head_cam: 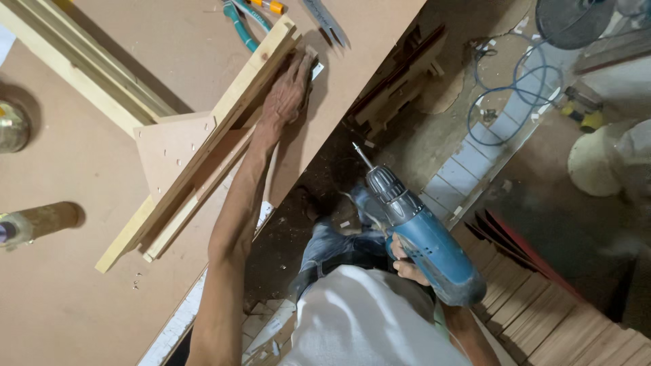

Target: The person drives screws with a cordless drill to fasten wooden strips to a board on the workbench. They hold each strip in place with one hand, position screws, and drill them in, occasionally repositioning the wood pieces and reaching for new screws from the bench.

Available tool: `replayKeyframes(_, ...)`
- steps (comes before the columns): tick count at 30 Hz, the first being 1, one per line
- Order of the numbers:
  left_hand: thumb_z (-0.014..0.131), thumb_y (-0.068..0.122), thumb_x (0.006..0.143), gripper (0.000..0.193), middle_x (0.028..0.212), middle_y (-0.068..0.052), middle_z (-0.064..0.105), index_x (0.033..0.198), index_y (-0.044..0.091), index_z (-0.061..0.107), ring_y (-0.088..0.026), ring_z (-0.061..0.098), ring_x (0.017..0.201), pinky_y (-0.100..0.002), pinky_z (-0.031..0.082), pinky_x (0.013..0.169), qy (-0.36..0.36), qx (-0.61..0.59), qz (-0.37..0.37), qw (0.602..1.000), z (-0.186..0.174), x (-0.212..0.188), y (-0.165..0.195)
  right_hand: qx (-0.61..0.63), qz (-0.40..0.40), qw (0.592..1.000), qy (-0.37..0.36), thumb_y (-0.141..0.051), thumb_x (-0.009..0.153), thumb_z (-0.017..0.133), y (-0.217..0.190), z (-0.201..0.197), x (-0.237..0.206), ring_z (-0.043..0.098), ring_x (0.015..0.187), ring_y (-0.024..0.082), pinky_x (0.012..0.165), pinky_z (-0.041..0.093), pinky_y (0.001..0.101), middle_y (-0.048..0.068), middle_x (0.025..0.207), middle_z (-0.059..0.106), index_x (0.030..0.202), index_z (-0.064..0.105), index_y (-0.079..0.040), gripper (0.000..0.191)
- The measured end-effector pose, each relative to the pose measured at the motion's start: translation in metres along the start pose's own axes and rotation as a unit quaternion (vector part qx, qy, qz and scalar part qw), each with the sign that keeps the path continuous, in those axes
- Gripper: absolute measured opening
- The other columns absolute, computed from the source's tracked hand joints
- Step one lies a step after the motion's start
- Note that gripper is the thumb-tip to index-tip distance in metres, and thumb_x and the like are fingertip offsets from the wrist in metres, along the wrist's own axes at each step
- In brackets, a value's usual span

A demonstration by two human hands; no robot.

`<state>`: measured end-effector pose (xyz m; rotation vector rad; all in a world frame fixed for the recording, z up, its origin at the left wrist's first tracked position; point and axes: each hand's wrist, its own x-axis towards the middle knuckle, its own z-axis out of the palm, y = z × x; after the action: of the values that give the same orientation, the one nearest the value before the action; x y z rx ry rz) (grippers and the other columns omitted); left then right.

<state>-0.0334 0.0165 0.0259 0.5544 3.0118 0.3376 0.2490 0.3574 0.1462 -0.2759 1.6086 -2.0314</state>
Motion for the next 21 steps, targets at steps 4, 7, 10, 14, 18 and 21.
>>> replayKeyframes(4, 0.043, -0.016, 0.091, 0.092, 0.146, -0.027, 0.050, 0.171, 0.014, 0.009, -0.026, 0.068, 0.093, -0.040, 0.055, 0.105, -0.111, -0.091, -0.065, 0.987, 0.000, 0.019, -0.005, 0.002, 0.043, 0.998, 0.043, 0.014, 0.079, 0.070, -0.003, -0.020, -0.005, 0.059, 0.091, 0.012, 0.077, 0.054, 0.0280, 0.002, 0.097, 0.060, 0.119, 0.058, -0.004, 0.045)
replayKeyframes(7, 0.041, -0.009, 0.097, 0.078, 0.149, -0.025, 0.049, 0.167, 0.015, 0.015, -0.028, 0.067, 0.075, -0.037, 0.063, 0.082, -0.148, -0.205, -0.115, 0.961, -0.003, 0.025, -0.006, 0.002, 0.046, 0.995, 0.088, 0.011, 0.080, 0.070, -0.014, -0.028, 0.003, 0.059, 0.093, 0.012, 0.080, 0.054, 0.0279, 0.002, 0.099, 0.061, 0.121, 0.059, -0.005, 0.045)
replayKeyframes(10, 0.043, -0.011, 0.096, 0.070, 0.161, -0.026, 0.031, 0.160, 0.011, 0.025, -0.028, 0.069, 0.074, -0.039, 0.065, 0.078, 0.033, -0.211, 0.022, 0.977, 0.003, 0.026, -0.007, 0.002, 0.065, 0.990, 0.129, 0.009, 0.080, 0.070, -0.028, -0.031, 0.015, 0.060, 0.095, 0.013, 0.082, 0.054, 0.0278, 0.003, 0.100, 0.062, 0.123, 0.059, -0.005, 0.046)
replayKeyframes(14, 0.044, -0.007, 0.101, 0.068, 0.162, -0.021, 0.036, 0.164, 0.012, 0.027, -0.028, 0.074, 0.086, -0.039, 0.065, 0.089, 0.031, -0.230, 0.023, 0.972, 0.018, 0.024, -0.015, 0.010, 0.106, 0.979, 0.173, 0.006, 0.081, 0.069, -0.035, -0.038, 0.028, 0.062, 0.098, 0.013, 0.085, 0.055, 0.0277, 0.003, 0.102, 0.064, 0.125, 0.060, -0.006, 0.046)
replayKeyframes(18, 0.039, 0.000, 0.107, 0.059, 0.168, -0.016, 0.027, 0.161, 0.018, 0.027, -0.033, 0.074, 0.083, -0.036, 0.068, 0.085, -0.137, -0.206, -0.155, 0.956, 0.028, 0.021, -0.020, -0.030, 0.039, 0.990, 0.131, 0.002, 0.085, 0.076, -0.023, -0.055, 0.038, 0.061, 0.102, 0.015, 0.091, 0.054, 0.0281, 0.006, 0.105, 0.063, 0.126, 0.063, -0.005, 0.044)
replayKeyframes(21, 0.041, -0.015, 0.095, 0.076, 0.167, -0.022, 0.026, 0.164, 0.013, 0.029, -0.037, 0.065, 0.126, -0.043, 0.054, 0.103, 0.023, -0.201, -0.006, 0.979, 0.033, 0.017, -0.020, 0.013, 0.033, 0.995, 0.097, 0.001, 0.086, 0.076, -0.010, -0.065, 0.041, 0.061, 0.103, 0.017, 0.092, 0.054, 0.0290, 0.007, 0.106, 0.062, 0.127, 0.062, -0.005, 0.043)
